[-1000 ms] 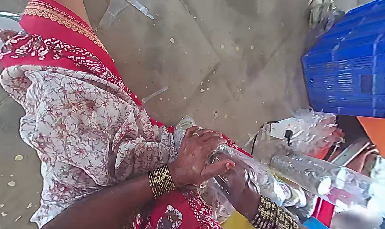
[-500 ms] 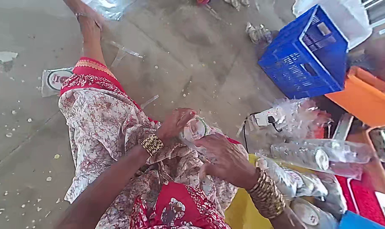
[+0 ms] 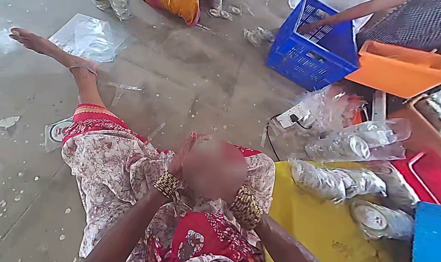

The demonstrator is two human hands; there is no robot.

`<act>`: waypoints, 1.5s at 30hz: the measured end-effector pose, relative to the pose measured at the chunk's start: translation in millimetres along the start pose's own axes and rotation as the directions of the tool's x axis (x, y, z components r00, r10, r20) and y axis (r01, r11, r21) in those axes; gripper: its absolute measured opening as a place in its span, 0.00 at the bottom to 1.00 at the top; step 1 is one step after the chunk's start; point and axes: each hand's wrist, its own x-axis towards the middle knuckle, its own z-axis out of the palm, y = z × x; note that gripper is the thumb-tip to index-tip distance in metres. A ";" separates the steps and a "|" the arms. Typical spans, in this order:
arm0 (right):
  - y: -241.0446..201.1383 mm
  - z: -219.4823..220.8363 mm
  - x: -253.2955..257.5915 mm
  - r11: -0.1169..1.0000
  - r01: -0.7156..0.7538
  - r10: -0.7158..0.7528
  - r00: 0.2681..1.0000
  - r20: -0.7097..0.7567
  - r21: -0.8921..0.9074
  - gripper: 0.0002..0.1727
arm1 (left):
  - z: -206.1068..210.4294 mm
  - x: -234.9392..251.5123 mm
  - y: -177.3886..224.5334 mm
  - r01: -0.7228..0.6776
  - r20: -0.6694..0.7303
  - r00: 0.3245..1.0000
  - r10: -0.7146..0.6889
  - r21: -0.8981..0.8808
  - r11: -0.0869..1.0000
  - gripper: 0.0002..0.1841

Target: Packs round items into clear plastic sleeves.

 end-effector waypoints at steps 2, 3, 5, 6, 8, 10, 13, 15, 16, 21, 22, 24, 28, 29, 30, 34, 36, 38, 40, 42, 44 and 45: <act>6.7 -19.4 -0.9 1.000 0.000 0.000 1.000 -0.011 -0.016 0.25 | 4.7 4.3 -3.1 -0.037 0.008 0.999 0.037 0.014 0.999 0.36; 8.7 -28.4 -0.8 0.997 -0.020 0.020 1.000 -0.005 -0.077 0.24 | 6.6 8.0 -6.1 -0.049 0.020 0.999 0.049 0.002 0.999 0.37; 5.9 -46.6 2.1 0.952 -0.089 0.143 0.976 0.167 -0.294 0.19 | 9.9 13.1 -13.7 -0.078 0.054 0.995 0.078 -0.002 0.997 0.37; 2.2 -51.2 6.5 0.899 -0.115 0.253 0.923 0.289 -0.423 0.19 | 11.9 14.4 -18.7 -0.097 0.080 0.992 0.095 0.016 0.995 0.40; -0.8 -47.1 17.1 0.798 -0.087 0.419 0.791 0.445 -0.597 0.20 | 14.3 13.8 -29.0 -0.151 0.153 0.979 0.136 0.089 0.984 0.48; -1.0 -41.3 24.7 0.781 -0.035 0.447 0.729 0.519 -0.624 0.21 | 16.2 9.4 -35.2 -0.234 0.179 0.963 0.201 0.187 0.954 0.51; -2.2 -34.0 31.8 0.783 -0.035 0.474 0.681 0.558 -0.621 0.20 | 18.5 3.8 -38.6 -0.294 0.130 0.954 0.271 0.227 0.928 0.50; 0.1 -30.5 33.2 0.782 -0.041 0.473 0.689 0.550 -0.622 0.18 | 22.6 2.5 -41.6 -0.301 0.063 0.953 0.295 0.243 0.922 0.50; 1.8 -29.5 32.4 0.786 -0.050 0.471 0.694 0.544 -0.616 0.18 | 24.3 1.1 -42.2 -0.297 0.038 0.954 0.297 0.235 0.925 0.50; 13.6 -29.6 33.8 0.798 -0.092 0.501 0.651 0.570 -0.596 0.16 | 31.3 -1.0 -41.3 -0.274 -0.024 0.958 0.286 0.214 0.937 0.52; 14.7 -29.9 35.8 0.795 -0.103 0.520 0.623 0.584 -0.598 0.17 | 32.1 -0.8 -39.9 -0.273 -0.029 0.958 0.285 0.218 0.937 0.52; 15.3 -30.3 39.8 0.786 -0.105 0.544 0.584 0.602 -0.609 0.18 | 32.5 0.0 -38.3 -0.271 -0.036 0.958 0.286 0.220 0.937 0.51; 23.8 -26.4 34.8 0.849 -0.056 0.416 0.685 0.598 -0.526 0.14 | 32.7 1.3 -38.3 -0.287 -0.068 0.949 0.309 0.226 0.931 0.50; 24.6 -26.8 34.6 0.855 -0.051 0.406 0.684 0.606 -0.516 0.14 | 32.7 1.8 -38.2 -0.286 -0.071 0.948 0.310 0.238 0.928 0.50; 23.9 -27.9 34.7 0.861 -0.041 0.389 0.694 0.606 -0.506 0.16 | 32.4 2.7 -38.2 -0.283 -0.068 0.949 0.308 0.245 0.927 0.50; 12.2 -26.2 44.9 0.843 -0.100 0.440 0.694 0.570 -0.529 0.17 | 22.6 10.5 -42.9 -0.281 -0.014 0.957 0.289 0.194 0.940 0.48; 6.6 -28.3 50.4 0.831 -0.126 0.458 0.706 0.540 -0.541 0.17 | 15.1 13.7 -39.4 -0.210 0.020 0.978 0.209 0.116 0.971 0.49; 2.6 -39.5 51.1 0.855 -0.099 0.404 0.742 0.535 -0.508 0.23 | 7.2 9.0 -32.0 -0.119 0.043 0.992 0.120 -0.012 0.993 0.51; 3.4 -58.3 42.3 0.945 -0.048 0.233 0.793 0.563 -0.323 0.26 | -1.5 -3.3 -24.8 -0.117 0.039 0.992 0.120 -0.069 0.991 0.53; -2.6 -76.5 23.4 0.976 0.007 0.126 0.799 0.587 -0.219 0.31 | -12.1 -19.6 -24.2 -0.129 0.045 0.990 0.131 -0.049 0.990 0.54; -5.8 -80.7 5.7 0.954 0.063 0.119 0.816 0.566 -0.292 0.35 | -20.7 -28.9 -29.6 -0.139 0.064 0.988 0.141 -0.029 0.990 0.55; -2.9 -75.2 -0.6 0.926 0.099 0.123 0.833 0.539 -0.364 0.32 | -23.0 -31.3 -34.3 -0.137 0.075 0.988 0.138 -0.014 0.990 0.54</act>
